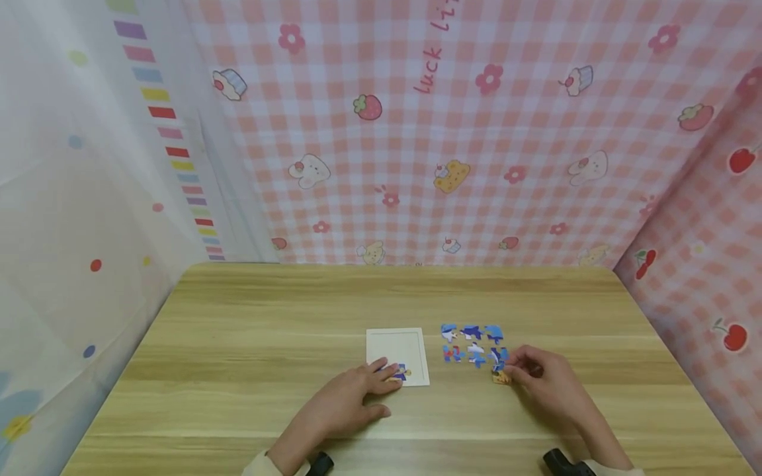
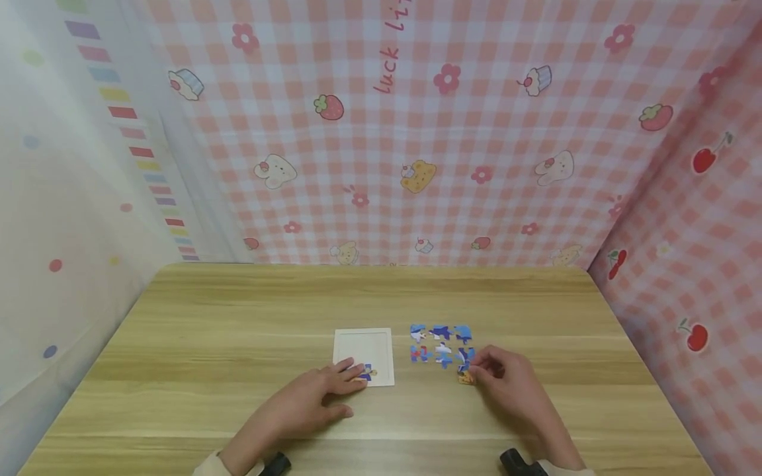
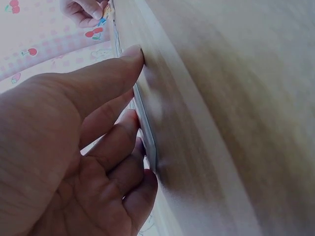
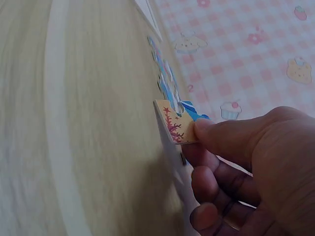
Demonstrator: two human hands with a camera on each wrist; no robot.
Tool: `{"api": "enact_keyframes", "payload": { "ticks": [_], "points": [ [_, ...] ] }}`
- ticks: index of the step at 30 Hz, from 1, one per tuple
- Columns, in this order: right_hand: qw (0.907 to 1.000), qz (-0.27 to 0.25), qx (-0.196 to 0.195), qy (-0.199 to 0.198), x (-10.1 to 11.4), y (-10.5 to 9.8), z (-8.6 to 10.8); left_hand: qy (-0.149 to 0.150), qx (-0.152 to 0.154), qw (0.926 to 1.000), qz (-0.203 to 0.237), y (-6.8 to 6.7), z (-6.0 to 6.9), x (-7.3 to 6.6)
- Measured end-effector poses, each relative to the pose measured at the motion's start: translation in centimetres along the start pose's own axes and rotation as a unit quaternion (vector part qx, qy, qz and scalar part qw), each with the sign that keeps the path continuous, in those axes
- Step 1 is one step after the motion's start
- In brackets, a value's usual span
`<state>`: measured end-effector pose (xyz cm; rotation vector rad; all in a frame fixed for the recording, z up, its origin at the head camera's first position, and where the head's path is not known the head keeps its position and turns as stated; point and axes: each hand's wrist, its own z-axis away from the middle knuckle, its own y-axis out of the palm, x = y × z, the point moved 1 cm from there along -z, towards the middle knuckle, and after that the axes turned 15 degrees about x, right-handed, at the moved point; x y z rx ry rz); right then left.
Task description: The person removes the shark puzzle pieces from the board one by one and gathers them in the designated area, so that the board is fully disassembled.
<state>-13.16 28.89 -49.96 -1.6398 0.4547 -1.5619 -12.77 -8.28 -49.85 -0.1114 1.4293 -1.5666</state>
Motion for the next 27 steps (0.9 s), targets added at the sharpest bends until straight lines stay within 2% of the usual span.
{"api": "enact_keyframes", "payload": {
  "ticks": [11, 27],
  "points": [
    [0.9978, 0.059, -0.005, -0.029, -0.81, 0.04, 0.40, -0.001, 0.003, 1.0000, 0.003, -0.08, -0.16, 0.08],
    [0.9983, 0.058, 0.007, -0.003, -0.69, -0.04, 0.26, -0.001, 0.003, 0.9999, 0.012, -0.14, -0.10, 0.04]
  ]
}}
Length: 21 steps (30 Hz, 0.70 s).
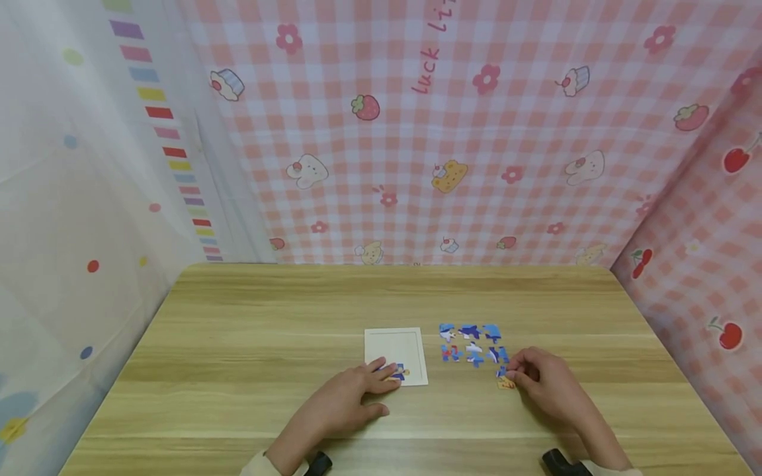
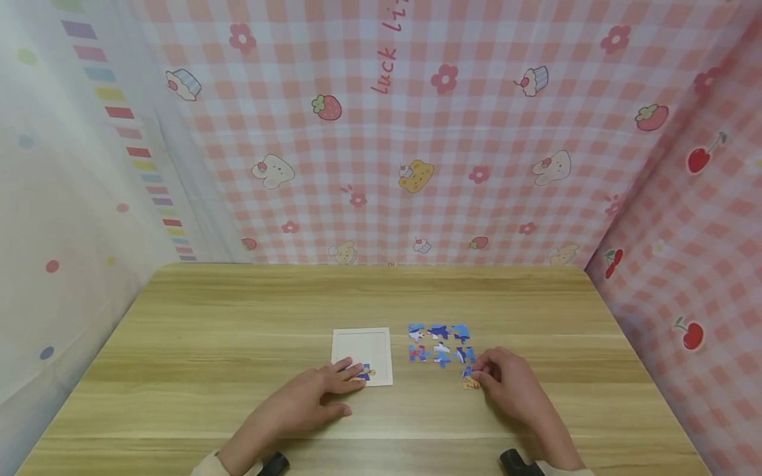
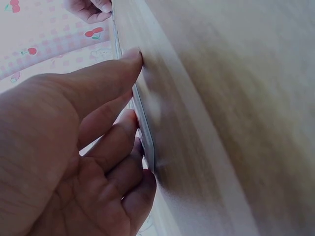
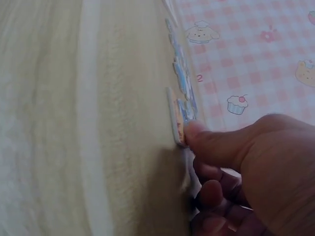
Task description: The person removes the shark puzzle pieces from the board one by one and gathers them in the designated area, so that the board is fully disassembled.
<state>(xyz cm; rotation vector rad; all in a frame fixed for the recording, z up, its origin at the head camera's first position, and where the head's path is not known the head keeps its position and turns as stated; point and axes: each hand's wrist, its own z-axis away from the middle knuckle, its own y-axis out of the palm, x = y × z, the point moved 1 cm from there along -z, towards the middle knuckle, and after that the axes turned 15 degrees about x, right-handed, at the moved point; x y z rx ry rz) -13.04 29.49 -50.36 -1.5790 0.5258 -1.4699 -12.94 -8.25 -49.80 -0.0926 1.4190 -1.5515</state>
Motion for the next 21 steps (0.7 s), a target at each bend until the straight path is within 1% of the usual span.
{"api": "enact_keyframes", "payload": {
  "ticks": [3, 6, 8, 14, 17, 21],
  "points": [
    [0.9999, -0.002, -0.010, -0.008, 0.1, -0.1, 0.1, -0.001, 0.000, 1.0000, 0.003, 0.0, 0.0, -0.1],
    [0.9992, 0.000, -0.029, -0.028, 0.5, 0.0, -0.1, -0.005, 0.000, 1.0000, 0.003, 0.0, 0.1, -0.1],
    [0.9987, -0.004, -0.033, -0.039, 0.9, 0.1, -0.2, -0.006, 0.001, 1.0000, 0.002, 0.0, 0.1, -0.1],
    [0.9987, -0.027, -0.011, -0.042, 2.4, 0.5, -0.9, 0.000, 0.001, 1.0000, -0.006, 0.0, 0.1, -0.1],
    [0.9981, -0.029, -0.007, -0.054, 3.1, 0.9, -1.3, 0.002, -0.001, 0.9999, -0.017, -0.1, 0.1, -0.2],
    [0.9969, -0.024, -0.001, -0.075, 4.0, 1.3, -1.9, -0.003, 0.000, 0.9992, -0.041, -0.1, 0.1, -0.4]
  ]
}}
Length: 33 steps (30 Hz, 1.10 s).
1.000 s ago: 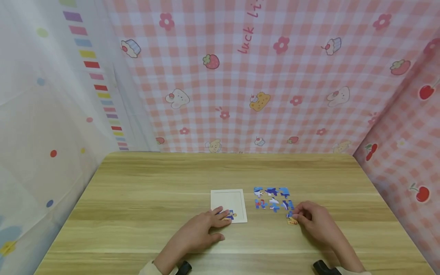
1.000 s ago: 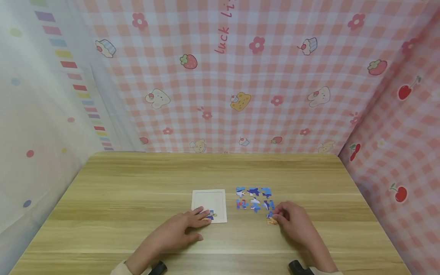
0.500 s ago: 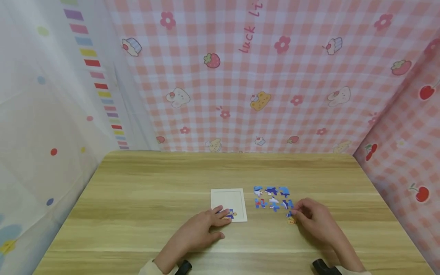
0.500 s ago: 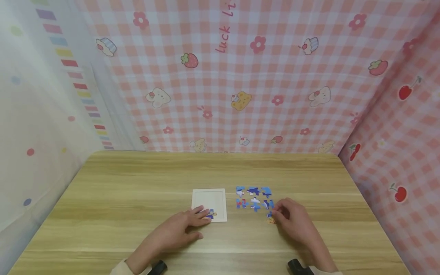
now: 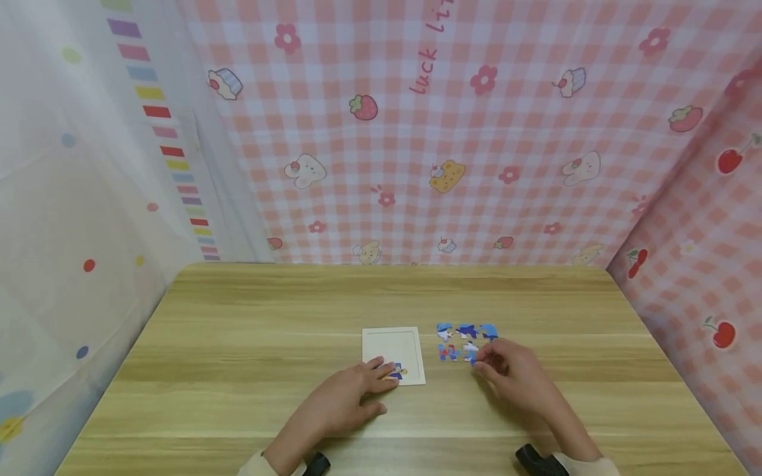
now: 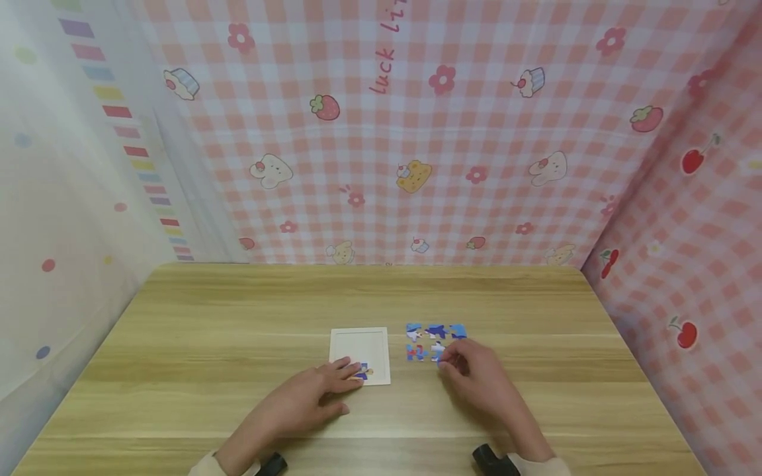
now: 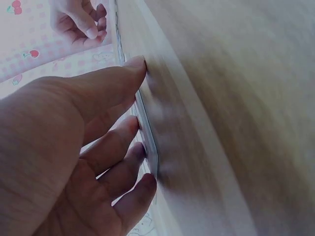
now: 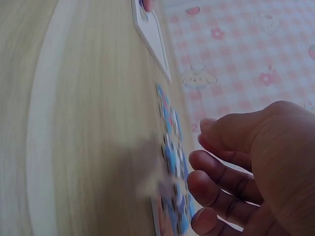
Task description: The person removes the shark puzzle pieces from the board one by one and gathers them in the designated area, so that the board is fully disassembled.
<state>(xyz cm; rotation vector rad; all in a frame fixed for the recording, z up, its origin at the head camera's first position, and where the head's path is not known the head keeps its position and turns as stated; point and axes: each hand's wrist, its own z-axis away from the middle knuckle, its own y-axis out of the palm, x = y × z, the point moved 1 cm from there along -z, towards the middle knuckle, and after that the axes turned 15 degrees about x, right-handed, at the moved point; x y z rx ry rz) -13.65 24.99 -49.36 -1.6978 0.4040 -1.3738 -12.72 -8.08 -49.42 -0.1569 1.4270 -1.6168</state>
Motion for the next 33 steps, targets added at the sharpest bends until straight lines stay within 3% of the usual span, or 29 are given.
{"api": "enact_keyframes", "payload": {
  "ticks": [8, 21, 28, 33],
  "points": [
    [0.9996, -0.006, 0.029, -0.004, 1.5, 0.8, -1.4, -0.003, -0.008, 0.9996, -0.029, 0.1, 0.0, -0.1],
    [0.9969, -0.025, 0.054, -0.051, 3.8, 2.6, -3.7, 0.002, -0.035, 0.9993, -0.012, -0.6, 0.5, 0.9],
    [0.9957, -0.025, 0.088, -0.015, 5.2, 4.1, -4.6, -0.003, -0.050, 0.9983, -0.031, -0.7, 0.6, 1.4],
    [0.9951, -0.016, 0.095, -0.022, 6.2, 5.2, -5.1, -0.006, -0.052, 0.9979, -0.039, -0.8, 0.5, 1.4]
  ]
}}
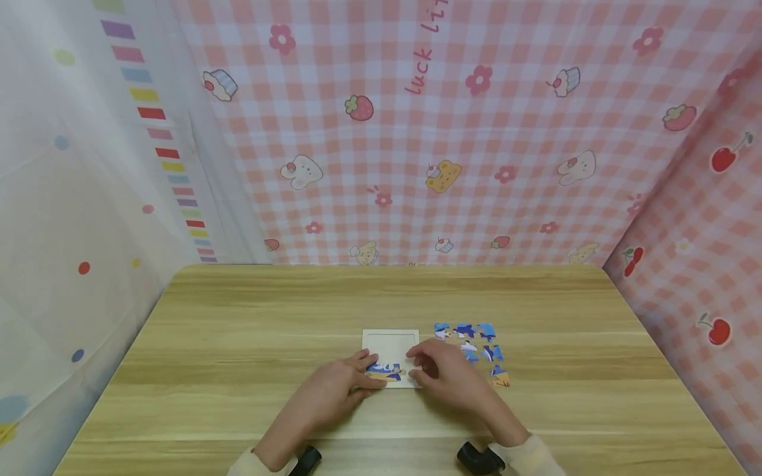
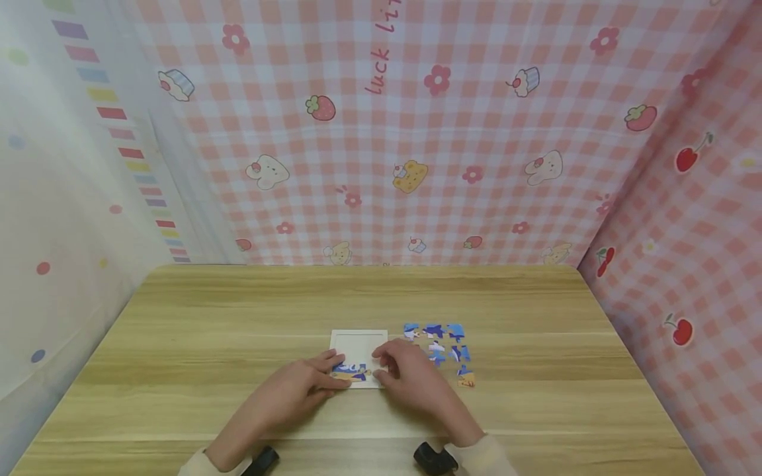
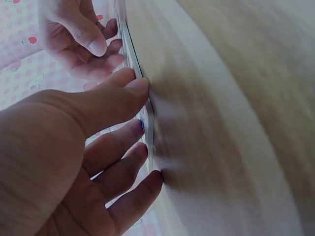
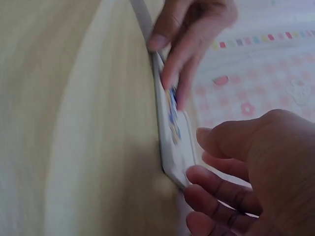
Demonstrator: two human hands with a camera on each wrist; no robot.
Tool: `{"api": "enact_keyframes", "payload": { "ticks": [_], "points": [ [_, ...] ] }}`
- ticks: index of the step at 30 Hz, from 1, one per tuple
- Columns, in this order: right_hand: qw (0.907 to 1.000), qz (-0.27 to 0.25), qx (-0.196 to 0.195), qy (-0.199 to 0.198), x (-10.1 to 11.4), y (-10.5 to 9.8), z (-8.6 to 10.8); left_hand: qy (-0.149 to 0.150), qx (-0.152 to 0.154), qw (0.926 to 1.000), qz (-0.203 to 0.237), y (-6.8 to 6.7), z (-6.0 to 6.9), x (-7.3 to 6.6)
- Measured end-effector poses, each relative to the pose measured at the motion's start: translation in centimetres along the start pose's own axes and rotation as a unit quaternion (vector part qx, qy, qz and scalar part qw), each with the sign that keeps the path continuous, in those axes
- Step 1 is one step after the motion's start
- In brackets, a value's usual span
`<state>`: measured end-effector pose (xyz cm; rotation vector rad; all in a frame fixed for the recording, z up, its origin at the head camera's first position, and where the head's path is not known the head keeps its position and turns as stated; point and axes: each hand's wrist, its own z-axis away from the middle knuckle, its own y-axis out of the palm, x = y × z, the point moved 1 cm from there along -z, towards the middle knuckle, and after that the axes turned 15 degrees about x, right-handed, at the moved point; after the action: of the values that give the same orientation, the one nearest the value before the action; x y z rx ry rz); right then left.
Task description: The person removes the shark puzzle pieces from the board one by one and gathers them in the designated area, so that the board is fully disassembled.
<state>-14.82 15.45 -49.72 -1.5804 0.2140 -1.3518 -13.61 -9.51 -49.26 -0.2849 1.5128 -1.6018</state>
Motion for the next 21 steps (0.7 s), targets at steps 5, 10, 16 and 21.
{"api": "enact_keyframes", "payload": {
  "ticks": [5, 10, 16, 21],
  "points": [
    [0.9995, 0.029, -0.006, 0.015, 0.7, 0.9, -0.4, -0.002, 0.004, 1.0000, 0.004, -0.1, 0.1, -0.1],
    [0.9986, 0.045, -0.006, 0.027, 0.5, 1.0, -0.7, -0.006, 0.008, 0.9999, 0.006, -0.1, 0.1, -0.1],
    [0.9985, 0.049, -0.013, 0.022, 0.2, 0.8, -1.1, 0.002, 0.006, 0.9999, 0.009, 0.0, 0.1, -0.2],
    [0.9982, 0.054, -0.023, 0.012, 0.1, 1.0, -1.2, 0.002, 0.010, 0.9998, 0.016, -0.1, 0.0, -0.2]
  ]
}}
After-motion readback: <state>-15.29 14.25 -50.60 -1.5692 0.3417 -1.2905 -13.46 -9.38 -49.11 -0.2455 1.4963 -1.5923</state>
